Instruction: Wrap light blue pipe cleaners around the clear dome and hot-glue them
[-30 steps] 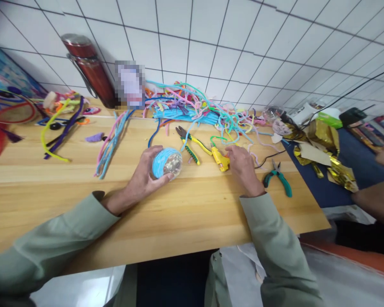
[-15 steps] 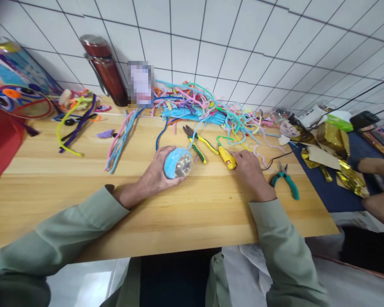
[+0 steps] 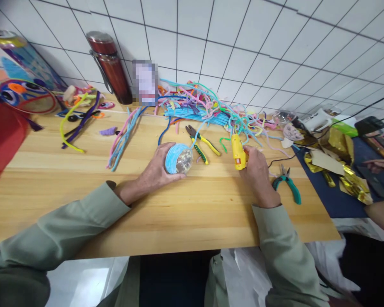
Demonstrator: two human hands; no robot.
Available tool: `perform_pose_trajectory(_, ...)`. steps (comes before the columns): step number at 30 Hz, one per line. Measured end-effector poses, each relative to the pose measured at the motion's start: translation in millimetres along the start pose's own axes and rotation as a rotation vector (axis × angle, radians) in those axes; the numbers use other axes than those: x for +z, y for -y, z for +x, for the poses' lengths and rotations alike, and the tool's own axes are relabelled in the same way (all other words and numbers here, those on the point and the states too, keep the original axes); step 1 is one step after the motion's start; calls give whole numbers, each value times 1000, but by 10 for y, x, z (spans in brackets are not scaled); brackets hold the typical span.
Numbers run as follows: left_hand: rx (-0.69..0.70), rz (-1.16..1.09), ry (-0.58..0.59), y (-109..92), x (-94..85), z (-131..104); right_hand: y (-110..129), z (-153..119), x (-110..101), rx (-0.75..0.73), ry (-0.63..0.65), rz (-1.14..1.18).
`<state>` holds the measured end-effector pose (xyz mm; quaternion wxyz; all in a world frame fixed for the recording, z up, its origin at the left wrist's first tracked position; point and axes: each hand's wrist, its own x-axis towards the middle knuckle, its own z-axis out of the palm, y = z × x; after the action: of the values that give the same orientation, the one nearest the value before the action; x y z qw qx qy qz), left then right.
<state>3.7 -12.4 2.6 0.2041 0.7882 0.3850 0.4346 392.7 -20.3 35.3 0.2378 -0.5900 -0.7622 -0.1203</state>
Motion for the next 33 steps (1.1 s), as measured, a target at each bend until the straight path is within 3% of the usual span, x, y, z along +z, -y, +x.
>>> perform_pose_trajectory(3, 11, -9, 7, 48, 14, -12, 269, 15, 1, -116, -97, 59)
perform_pose_trajectory(7, 7, -17, -29, 89, 25, -23, 618, 66, 105, -341, -86, 199)
perform_pose_trajectory(12, -3, -40, -66, 108, 15, -22, 871, 88, 259, -512, -127, 332)
perform_pose_trajectory(22, 5, 29, -91, 107, 3, -23, 999, 22, 192, -549, -38, 450)
perform_pose_trajectory(33, 97, 82, -76, 77, -8, -12, 1054, 9, 168, -546, 24, 394)
